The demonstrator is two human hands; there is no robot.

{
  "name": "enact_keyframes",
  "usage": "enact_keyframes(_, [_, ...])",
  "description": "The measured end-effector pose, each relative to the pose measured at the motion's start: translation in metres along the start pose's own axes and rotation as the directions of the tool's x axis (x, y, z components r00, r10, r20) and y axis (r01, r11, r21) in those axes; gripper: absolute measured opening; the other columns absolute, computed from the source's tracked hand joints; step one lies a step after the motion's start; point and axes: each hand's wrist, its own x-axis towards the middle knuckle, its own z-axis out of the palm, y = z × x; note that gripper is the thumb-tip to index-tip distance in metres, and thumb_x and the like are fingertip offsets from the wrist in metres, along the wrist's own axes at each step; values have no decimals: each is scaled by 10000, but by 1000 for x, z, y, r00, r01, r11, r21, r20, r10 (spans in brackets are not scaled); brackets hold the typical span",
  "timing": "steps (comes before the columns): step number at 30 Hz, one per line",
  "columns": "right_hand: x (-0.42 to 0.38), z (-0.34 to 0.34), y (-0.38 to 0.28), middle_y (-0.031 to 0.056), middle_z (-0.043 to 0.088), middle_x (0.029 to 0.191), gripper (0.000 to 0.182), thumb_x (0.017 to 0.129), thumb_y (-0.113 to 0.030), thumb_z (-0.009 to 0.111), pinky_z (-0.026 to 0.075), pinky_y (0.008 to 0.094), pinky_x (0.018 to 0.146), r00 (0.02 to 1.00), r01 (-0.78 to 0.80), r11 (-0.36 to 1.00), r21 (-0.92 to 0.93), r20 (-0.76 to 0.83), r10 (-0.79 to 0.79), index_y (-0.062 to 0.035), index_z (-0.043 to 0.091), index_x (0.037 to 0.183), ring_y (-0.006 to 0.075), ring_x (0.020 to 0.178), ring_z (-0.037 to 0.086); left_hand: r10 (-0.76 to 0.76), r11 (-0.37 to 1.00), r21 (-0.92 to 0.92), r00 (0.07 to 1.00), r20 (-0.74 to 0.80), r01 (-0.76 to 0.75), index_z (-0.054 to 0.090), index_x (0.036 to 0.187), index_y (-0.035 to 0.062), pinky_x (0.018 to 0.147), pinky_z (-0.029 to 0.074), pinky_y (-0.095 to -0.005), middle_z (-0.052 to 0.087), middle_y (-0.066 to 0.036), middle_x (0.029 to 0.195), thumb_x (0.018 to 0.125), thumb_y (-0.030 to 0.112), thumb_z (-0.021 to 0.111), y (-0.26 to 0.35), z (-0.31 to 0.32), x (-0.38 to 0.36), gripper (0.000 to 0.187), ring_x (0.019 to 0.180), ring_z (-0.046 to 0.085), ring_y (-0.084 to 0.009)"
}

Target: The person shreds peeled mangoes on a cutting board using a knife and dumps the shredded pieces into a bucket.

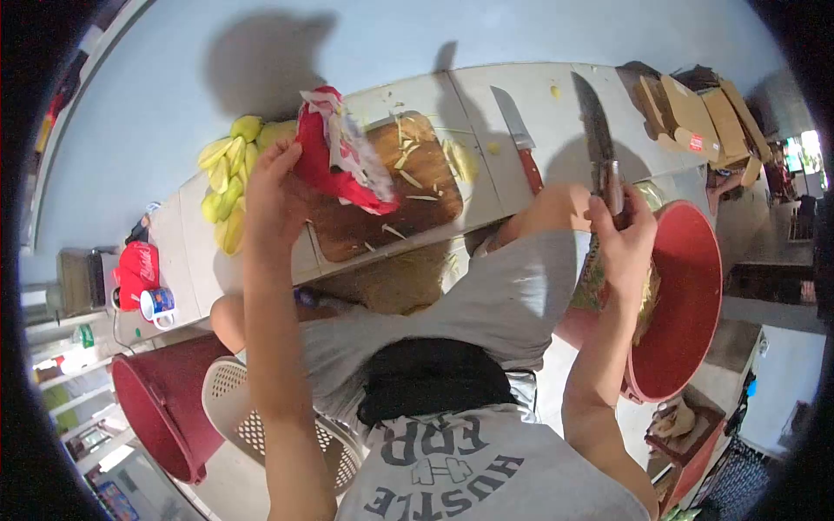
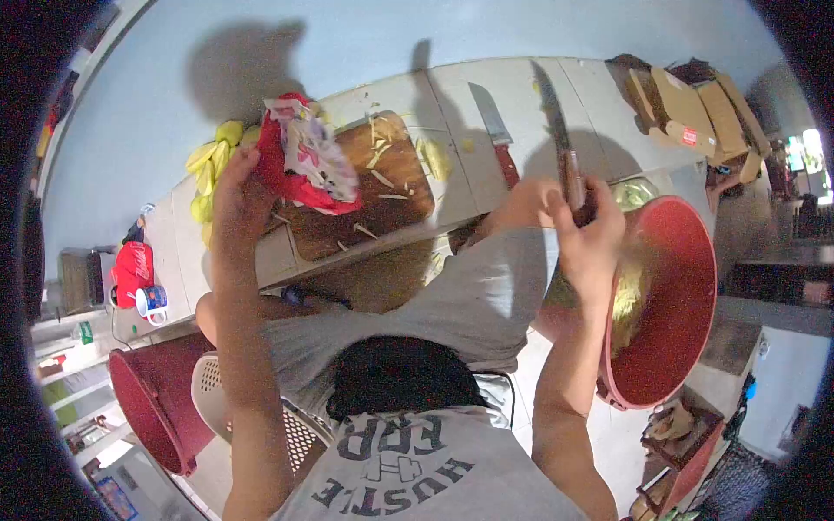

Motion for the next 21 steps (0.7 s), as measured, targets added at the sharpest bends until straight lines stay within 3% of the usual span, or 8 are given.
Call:
enact_keyframes(3, [-4,34,-14,94,646,805,333,858,-142,731,497,293,724,993,87,993,76,73,-92,59,646,1110,125,756,579,8,991,-130,999,-54,-15,593,1077,47,816,562,-401,665,-56,1014,950,106,617,-40,-60,-13,142,973,647,-183])
enact_keyframes(6, [-10,66,-20,211,691,882,328,843,-142,728,534,386,769,937,335,936,-105,138,-320,53,654,1097,324,814,692,-129,992,-32,983,-133,126,598,1072,65,846,549,-388,657,-45,1000,937,121,633,-69,-113,-33,150,978,640,-171])
enact_keyframes(8, [-19,90,-39,233,687,901,338,841,-149,728,534,407,783,905,410,905,-114,176,-387,51,651,1102,363,832,692,-142,970,118,895,-424,210,602,1064,74,833,535,-349,657,-39,1010,918,129,653,-77,-130,-40,164,929,642,-161])
enact_keyframes(10, [-27,118,-37,253,672,908,332,851,-170,723,524,423,797,871,-77,997,-11,486,73,53,637,1080,386,853,680,-95,959,194,878,-469,207,604,1076,60,826,531,-338,663,-45,1030,903,127,668,-80,-145,-38,197,922,643,-167])
enact_keyframes(12, [-34,142,-39,252,674,887,333,865,-178,713,526,440,769,851,-4,1000,-20,525,14,48,620,1090,410,830,677,-48,941,265,860,-508,209,606,1089,47,818,526,-327,669,-50,1050,888,126,683,-82,-160,-31,229,915,643,-173])
enact_keyframes(16, [-54,205,-18,263,668,781,327,917,-194,666,519,525,678,840,317,930,188,400,-367,49,537,1094,491,755,655,323,519,849,898,-300,96,610,1146,25,826,512,-349,679,-110,1082,851,135,699,-69,-161,8,327,946,645,-232])
enact_keyframes(17, [-57,216,-9,263,668,781,327,917,-194,666,519,525,678,841,316,931,184,401,-364,49,537,1094,491,755,655,432,258,964,886,-169,58,612,1162,25,844,509,-370,681,-128,1085,837,142,705,-62,-153,19,358,968,646,-260])
enact_keyframes(21, [-58,228,-7,332,632,742,310,950,-189,620,498,599,683,711,128,991,-25,699,-74,53,453,1050,534,753,631,522,78,996,853,-6,-41,623,1153,48,899,489,-452,679,-154,1106,815,145,710,-47,-140,77,362,1032,634,-324])
